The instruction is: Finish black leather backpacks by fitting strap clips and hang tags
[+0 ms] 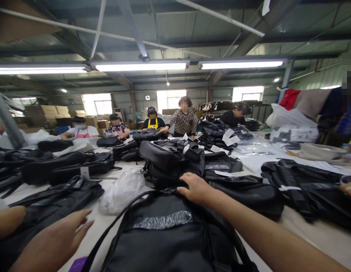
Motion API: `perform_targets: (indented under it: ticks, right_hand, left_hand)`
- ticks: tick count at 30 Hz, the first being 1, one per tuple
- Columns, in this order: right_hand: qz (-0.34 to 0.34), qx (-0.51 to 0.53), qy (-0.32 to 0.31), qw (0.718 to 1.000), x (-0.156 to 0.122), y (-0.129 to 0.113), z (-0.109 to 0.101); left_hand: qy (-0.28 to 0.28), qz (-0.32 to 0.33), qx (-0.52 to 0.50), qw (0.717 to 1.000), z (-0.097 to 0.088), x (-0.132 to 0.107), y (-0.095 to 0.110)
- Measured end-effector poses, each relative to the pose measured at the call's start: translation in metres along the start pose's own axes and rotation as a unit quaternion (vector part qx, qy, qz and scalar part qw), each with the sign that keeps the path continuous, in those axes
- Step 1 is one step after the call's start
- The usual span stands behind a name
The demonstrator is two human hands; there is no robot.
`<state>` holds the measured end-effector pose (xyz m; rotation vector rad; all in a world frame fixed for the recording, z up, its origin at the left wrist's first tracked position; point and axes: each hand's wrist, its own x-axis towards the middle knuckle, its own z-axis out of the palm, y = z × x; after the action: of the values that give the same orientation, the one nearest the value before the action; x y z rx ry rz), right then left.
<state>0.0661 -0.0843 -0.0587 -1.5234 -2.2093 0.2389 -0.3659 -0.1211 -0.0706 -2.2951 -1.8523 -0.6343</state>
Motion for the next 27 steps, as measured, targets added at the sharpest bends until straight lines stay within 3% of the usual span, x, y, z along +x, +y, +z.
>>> perform_targets:
  ticks: [2, 4, 6, 8, 12, 15, 19, 23, 27]
  right_hand:
    - [-0.027, 0.004, -0.025, 0.999, 0.028, -0.015, 0.017]
    - [-0.032, 0.001, -0.051, 0.998, 0.042, -0.025, 0.047]
    - [-0.036, -0.009, -0.093, 0.995, 0.040, -0.032, 0.084]
    - [-0.039, -0.025, -0.124, 0.991, 0.026, -0.035, 0.119]
    - [-0.027, -0.044, -0.133, 0.990, -0.004, -0.031, 0.159]
    - [-0.034, -0.044, -0.117, 0.992, -0.012, -0.024, 0.165]
    - [-0.053, -0.040, -0.090, 0.994, -0.008, -0.021, 0.160]
    - [-0.078, -0.033, -0.104, 0.991, 0.015, -0.023, 0.147]
    - [-0.096, 0.005, -0.066, 0.993, 0.048, -0.019, 0.143]
  left_hand:
    - [-0.016, 0.069, -0.003, 0.997, -0.013, 0.026, 0.048]
    - [-0.042, 0.155, -0.038, 0.986, -0.011, 0.052, 0.094]
    - [-0.080, 0.232, -0.079, 0.966, 0.008, 0.076, 0.126]
    - [-0.127, 0.259, -0.090, 0.953, 0.043, 0.093, 0.141]
    - [-0.205, 0.258, -0.074, 0.941, 0.126, 0.093, 0.136]
    - [-0.234, 0.225, -0.060, 0.944, 0.165, 0.069, 0.124]
    - [-0.234, 0.197, -0.057, 0.950, 0.180, 0.049, 0.115]
    - [-0.242, 0.187, -0.061, 0.950, 0.187, 0.051, 0.114]
    - [-0.235, 0.172, -0.061, 0.955, 0.195, 0.054, 0.115]
